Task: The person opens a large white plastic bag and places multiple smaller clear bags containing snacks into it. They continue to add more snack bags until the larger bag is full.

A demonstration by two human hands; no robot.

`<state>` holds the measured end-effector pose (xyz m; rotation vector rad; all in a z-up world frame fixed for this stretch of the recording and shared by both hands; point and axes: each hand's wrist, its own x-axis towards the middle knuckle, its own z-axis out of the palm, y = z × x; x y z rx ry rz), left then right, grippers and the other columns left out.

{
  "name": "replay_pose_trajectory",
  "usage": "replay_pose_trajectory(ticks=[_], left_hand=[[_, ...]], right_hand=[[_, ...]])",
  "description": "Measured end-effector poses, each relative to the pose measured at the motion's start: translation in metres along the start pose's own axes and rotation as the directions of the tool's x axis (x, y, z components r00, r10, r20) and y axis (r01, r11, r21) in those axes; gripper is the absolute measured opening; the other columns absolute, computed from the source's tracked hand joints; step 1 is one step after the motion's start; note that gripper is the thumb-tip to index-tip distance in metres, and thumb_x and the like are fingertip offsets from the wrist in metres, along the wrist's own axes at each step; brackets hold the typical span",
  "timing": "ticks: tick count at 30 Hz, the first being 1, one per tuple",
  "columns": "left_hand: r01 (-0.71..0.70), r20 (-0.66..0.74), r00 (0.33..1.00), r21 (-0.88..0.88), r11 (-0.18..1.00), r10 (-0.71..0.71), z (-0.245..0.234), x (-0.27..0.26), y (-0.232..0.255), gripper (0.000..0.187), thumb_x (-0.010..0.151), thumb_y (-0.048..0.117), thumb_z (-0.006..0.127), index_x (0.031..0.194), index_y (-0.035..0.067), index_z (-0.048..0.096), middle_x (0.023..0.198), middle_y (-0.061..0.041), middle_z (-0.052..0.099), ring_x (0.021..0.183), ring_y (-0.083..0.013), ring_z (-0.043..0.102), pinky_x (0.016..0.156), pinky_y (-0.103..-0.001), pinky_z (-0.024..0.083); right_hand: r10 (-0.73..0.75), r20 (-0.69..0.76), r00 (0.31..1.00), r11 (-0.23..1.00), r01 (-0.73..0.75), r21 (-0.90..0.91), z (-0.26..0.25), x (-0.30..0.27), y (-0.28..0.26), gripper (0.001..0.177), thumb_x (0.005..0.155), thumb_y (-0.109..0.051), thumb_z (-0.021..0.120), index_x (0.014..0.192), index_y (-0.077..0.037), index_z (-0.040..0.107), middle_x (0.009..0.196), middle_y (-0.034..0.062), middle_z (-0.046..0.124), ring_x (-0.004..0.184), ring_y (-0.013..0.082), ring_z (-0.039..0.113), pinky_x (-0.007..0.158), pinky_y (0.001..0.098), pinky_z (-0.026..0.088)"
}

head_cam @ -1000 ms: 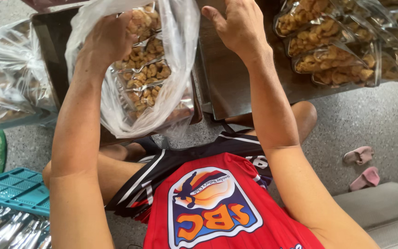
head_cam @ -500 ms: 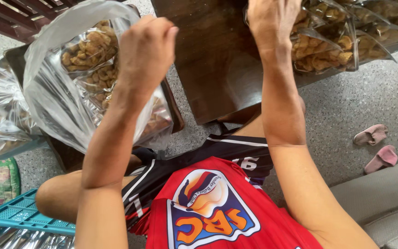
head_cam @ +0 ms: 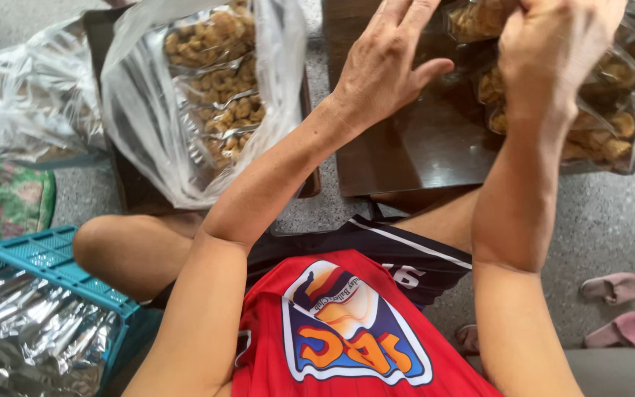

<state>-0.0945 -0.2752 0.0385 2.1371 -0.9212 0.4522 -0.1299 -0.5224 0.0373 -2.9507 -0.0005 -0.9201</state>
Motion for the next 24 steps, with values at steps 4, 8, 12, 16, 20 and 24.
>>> replay_pose_trajectory(ticks=[4, 8, 12, 16, 20, 24], left_hand=[[-0.054, -0.031, 0.998, 0.000, 0.999, 0.054, -0.049, -0.018, -0.006, 0.097, 0.087, 0.042, 0.094, 0.154, 0.012, 0.032, 0.151, -0.018, 0.045, 0.141, -0.0399, 0.048, 0.120, -0.049, 0.047], [0.075, 0.062, 0.996, -0.114, 0.991, -0.069, -0.129, -0.047, -0.017, 0.088, 0.094, 0.033, 0.094, 0.156, 0.015, 0.035, 0.153, -0.019, 0.048, 0.139, -0.0368, 0.057, 0.113, -0.047, 0.055], [0.303, 0.168, 0.951, -0.342, 0.889, -0.260, -0.201, -0.088, -0.049, 0.062, 0.099, 0.019, 0.083, 0.145, 0.014, 0.041, 0.139, -0.014, 0.061, 0.126, -0.0298, 0.069, 0.098, -0.040, 0.061], [0.300, 0.008, 0.954, -0.081, 0.950, -0.301, -0.229, -0.132, -0.098, 0.056, 0.101, 0.016, 0.085, 0.139, 0.009, 0.044, 0.135, -0.016, 0.066, 0.126, -0.0304, 0.069, 0.102, -0.044, 0.063], [0.149, 0.069, 0.979, 0.386, 0.911, -0.189, -0.198, -0.158, -0.153, 0.052, 0.093, 0.010, 0.079, 0.136, 0.003, 0.052, 0.130, -0.020, 0.064, 0.121, -0.0375, 0.062, 0.103, -0.051, 0.053], [0.038, 0.227, 0.951, 0.589, 0.807, -0.210, -0.148, -0.156, -0.179, 0.046, 0.094, 0.005, 0.072, 0.137, 0.005, 0.055, 0.128, -0.019, 0.061, 0.115, -0.0380, 0.061, 0.103, -0.050, 0.050]], right_hand=[[-0.044, 0.045, 0.998, 0.941, 0.026, 0.338, -0.105, 0.022, -0.085, 0.014, 0.094, -0.010, 0.076, 0.108, -0.011, 0.074, 0.099, 0.0072, 0.074, 0.091, 0.0250, 0.069, 0.086, 0.0521, 0.051], [-0.149, 0.088, 0.985, 0.815, 0.072, 0.576, -0.143, 0.043, -0.163, 0.028, 0.094, -0.020, 0.080, 0.117, -0.008, 0.069, 0.106, 0.0113, 0.071, 0.095, 0.0290, 0.068, 0.085, 0.0485, 0.053], [-0.196, 0.164, 0.967, 0.745, 0.038, 0.665, -0.119, 0.049, -0.212, 0.045, 0.093, -0.030, 0.083, 0.126, -0.006, 0.063, 0.114, 0.0154, 0.068, 0.099, 0.0330, 0.067, 0.084, 0.0450, 0.055], [-0.201, 0.181, 0.963, 0.863, 0.086, 0.497, -0.053, 0.050, -0.241, 0.063, 0.093, -0.039, 0.087, 0.135, -0.003, 0.058, 0.122, 0.0194, 0.066, 0.103, 0.0369, 0.067, 0.083, 0.0414, 0.057], [-0.121, 0.323, 0.938, 0.905, -0.029, 0.424, 0.026, 0.032, -0.260, 0.108, 0.087, -0.048, 0.094, 0.159, -0.010, 0.024, 0.152, 0.0262, 0.043, 0.122, 0.0450, 0.058, 0.095, 0.0497, 0.053], [-0.047, 0.458, 0.888, 0.877, -0.182, 0.444, 0.067, 0.018, -0.260, 0.093, 0.090, -0.006, 0.073, 0.164, -0.014, 0.018, 0.135, 0.0227, 0.051, 0.113, 0.0439, 0.062, 0.095, 0.0500, 0.055]])
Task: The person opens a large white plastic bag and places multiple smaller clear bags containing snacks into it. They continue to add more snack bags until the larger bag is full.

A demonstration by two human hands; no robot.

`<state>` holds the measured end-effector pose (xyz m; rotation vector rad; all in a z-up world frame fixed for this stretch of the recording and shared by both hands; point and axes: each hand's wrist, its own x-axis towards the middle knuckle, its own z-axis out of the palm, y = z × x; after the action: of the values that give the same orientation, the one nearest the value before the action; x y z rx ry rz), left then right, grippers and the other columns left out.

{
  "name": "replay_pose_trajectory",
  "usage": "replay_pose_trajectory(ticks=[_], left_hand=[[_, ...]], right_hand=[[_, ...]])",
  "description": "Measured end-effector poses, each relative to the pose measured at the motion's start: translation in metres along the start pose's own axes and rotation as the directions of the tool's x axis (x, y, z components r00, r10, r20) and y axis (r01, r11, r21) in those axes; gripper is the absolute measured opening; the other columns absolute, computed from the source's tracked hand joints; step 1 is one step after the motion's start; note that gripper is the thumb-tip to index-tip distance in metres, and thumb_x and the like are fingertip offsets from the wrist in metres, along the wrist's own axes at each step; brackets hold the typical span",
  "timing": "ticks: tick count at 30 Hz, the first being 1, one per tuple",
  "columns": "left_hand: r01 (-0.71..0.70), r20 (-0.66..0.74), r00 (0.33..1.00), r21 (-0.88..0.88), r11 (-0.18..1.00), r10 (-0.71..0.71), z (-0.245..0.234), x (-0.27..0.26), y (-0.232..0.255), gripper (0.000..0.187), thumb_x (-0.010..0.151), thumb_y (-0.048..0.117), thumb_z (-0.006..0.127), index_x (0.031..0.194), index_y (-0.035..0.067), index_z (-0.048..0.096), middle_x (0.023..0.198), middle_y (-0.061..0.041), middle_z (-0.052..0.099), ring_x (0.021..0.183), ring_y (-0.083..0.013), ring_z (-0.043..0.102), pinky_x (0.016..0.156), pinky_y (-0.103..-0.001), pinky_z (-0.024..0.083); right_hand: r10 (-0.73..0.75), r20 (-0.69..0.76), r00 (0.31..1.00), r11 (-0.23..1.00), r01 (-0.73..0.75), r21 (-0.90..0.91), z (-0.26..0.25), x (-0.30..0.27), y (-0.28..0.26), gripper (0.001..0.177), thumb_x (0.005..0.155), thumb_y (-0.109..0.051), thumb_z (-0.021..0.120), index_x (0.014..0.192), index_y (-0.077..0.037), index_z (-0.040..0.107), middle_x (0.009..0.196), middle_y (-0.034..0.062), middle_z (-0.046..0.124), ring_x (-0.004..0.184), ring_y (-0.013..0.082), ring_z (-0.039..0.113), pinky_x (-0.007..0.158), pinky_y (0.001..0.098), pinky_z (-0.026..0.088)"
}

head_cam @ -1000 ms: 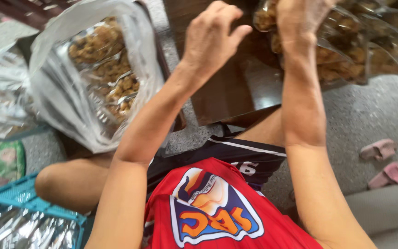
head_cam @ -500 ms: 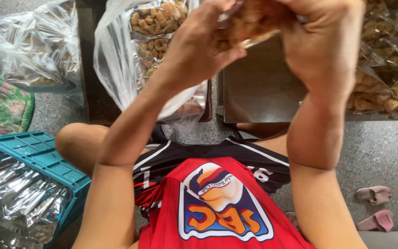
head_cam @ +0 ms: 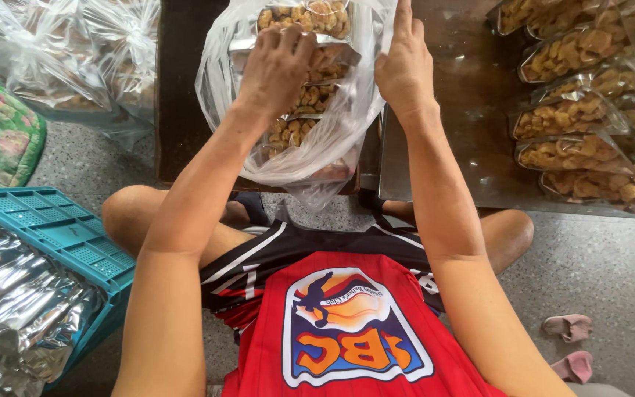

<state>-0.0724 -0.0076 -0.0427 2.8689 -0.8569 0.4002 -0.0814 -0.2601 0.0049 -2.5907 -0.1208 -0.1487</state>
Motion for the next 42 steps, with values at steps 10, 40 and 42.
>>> replay_pose_trajectory(ticks=[10, 40, 42], left_hand=[[0.047, 0.127, 0.991, -0.127, 0.991, -0.030, -0.002, 0.023, -0.004, 0.076, 0.080, 0.015, 0.079, 0.145, -0.004, 0.046, 0.121, -0.018, 0.062, 0.109, -0.0346, 0.056, 0.099, -0.048, 0.045], [-0.338, -0.389, 0.908, -0.458, 0.822, 0.156, -0.056, 0.109, 0.202, 0.015, 0.099, 0.018, 0.082, 0.101, 0.003, 0.077, 0.107, -0.009, 0.075, 0.103, -0.0242, 0.071, 0.097, -0.040, 0.058], [-0.349, -0.381, 0.912, -0.526, 0.776, 0.152, -0.052, 0.125, 0.232, 0.021, 0.096, 0.023, 0.084, 0.093, 0.004, 0.076, 0.105, -0.009, 0.074, 0.101, -0.0256, 0.070, 0.092, -0.038, 0.058]], right_hand=[[0.029, -0.041, 0.999, 0.981, -0.036, -0.193, -0.044, -0.010, 0.007, 0.068, 0.092, 0.002, 0.061, 0.154, -0.014, 0.039, 0.129, 0.0150, 0.058, 0.105, 0.0398, 0.067, 0.086, 0.0502, 0.055], [0.034, -0.329, 0.944, 0.971, -0.110, -0.213, -0.136, -0.080, 0.122, 0.036, 0.098, -0.012, 0.074, 0.134, -0.008, 0.068, 0.124, 0.0139, 0.066, 0.113, 0.0375, 0.057, 0.096, 0.0471, 0.048], [0.084, -0.348, 0.934, 0.943, -0.187, -0.274, -0.149, -0.095, 0.144, 0.032, 0.097, -0.013, 0.074, 0.128, -0.006, 0.069, 0.120, 0.0157, 0.066, 0.112, 0.0386, 0.057, 0.096, 0.0495, 0.045]])
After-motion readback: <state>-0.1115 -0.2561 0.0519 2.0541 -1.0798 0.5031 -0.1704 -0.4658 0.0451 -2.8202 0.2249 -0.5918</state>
